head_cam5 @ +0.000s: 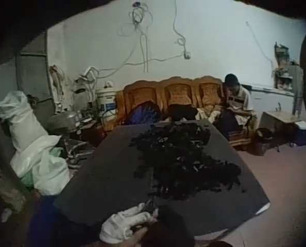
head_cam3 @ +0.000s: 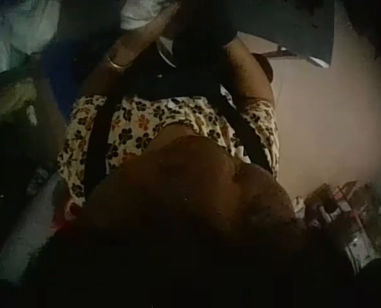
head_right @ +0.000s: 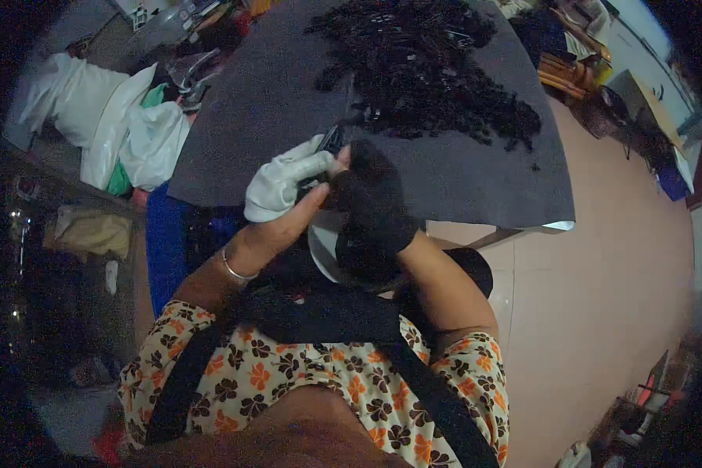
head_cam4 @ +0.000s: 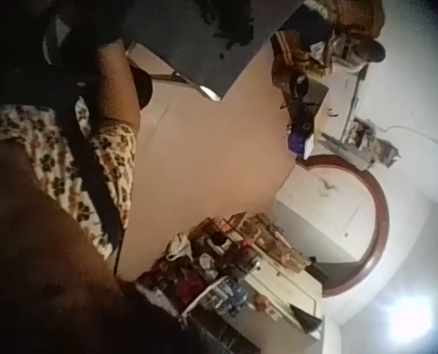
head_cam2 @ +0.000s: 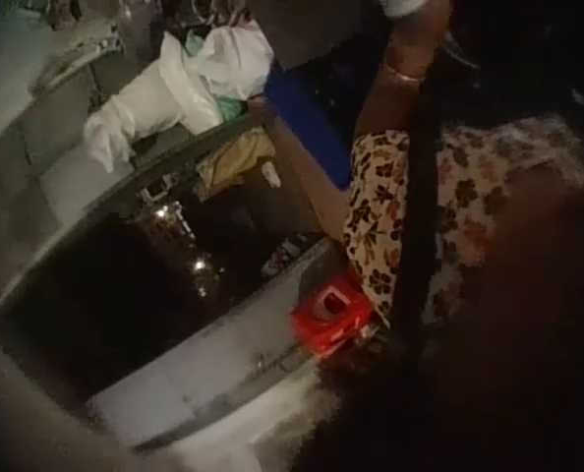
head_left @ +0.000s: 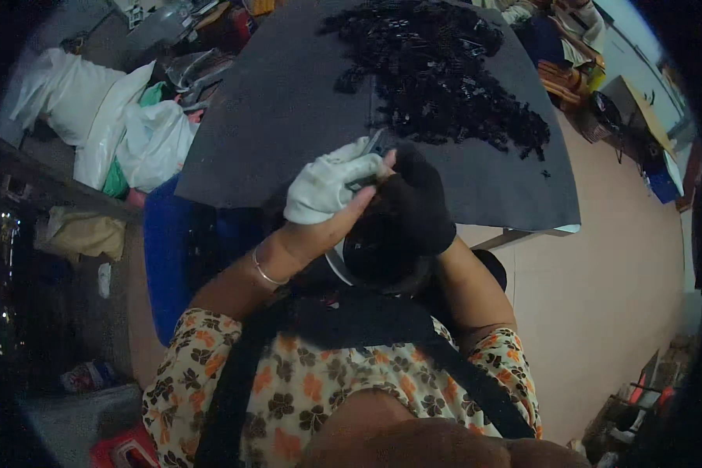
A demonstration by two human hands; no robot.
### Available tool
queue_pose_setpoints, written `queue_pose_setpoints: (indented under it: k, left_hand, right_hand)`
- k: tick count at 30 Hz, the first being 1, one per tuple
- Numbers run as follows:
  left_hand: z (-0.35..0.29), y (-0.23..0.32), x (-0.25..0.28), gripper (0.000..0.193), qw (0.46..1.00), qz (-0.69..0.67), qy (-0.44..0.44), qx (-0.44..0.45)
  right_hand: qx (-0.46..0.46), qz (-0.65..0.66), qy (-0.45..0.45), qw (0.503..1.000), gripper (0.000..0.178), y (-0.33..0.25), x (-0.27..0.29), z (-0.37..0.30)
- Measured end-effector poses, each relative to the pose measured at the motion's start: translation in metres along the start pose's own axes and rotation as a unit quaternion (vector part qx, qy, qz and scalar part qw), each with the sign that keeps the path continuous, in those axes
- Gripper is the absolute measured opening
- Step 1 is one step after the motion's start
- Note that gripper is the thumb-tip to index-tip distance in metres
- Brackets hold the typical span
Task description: Sorting small black manufacturing parts on a workbench and placing them into a container.
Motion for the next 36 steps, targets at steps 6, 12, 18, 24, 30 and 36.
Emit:
queue_pose_setpoints:
  k: [6,12,18,24,30,36]
  left_hand:
    - [-0.024,-0.044,-0.011,0.023,0.934,-0.284,0.056,0.211]
    - [-0.013,-0.023,-0.005,0.027,0.958,-0.255,0.008,0.130]
    - [-0.009,-0.058,-0.033,0.045,0.955,-0.219,-0.179,0.091]
    - [0.070,-0.142,-0.028,0.031,0.970,0.225,-0.085,-0.040]
    - [0.088,-0.202,-0.070,0.023,0.956,0.226,-0.133,0.135]
    - [0.051,-0.164,-0.058,0.026,0.979,0.186,-0.084,0.005]
  right_hand:
    - [0.223,-0.324,0.117,0.912,0.022,-0.049,-0.004,-0.011]
    - [0.059,-0.337,-0.048,0.938,0.029,-0.016,0.003,0.003]
    - [0.024,-0.386,-0.176,0.905,0.032,-0.003,0.003,0.007]
    - [0.248,-0.574,0.200,0.754,0.021,-0.051,0.047,0.013]
    - [0.186,-0.577,0.172,0.776,0.022,-0.034,0.056,0.028]
    - [0.170,-0.593,0.096,0.781,0.023,-0.038,0.044,0.021]
Point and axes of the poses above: each hand's wrist, its own z-axis towards the middle knuckle, its own x-axis out of the back of the hand, y = z × x, the point moved 9 cm from there along z, towards the middle knuckle, and after that the axes turned 10 degrees about -x, right-handed, at the moved point
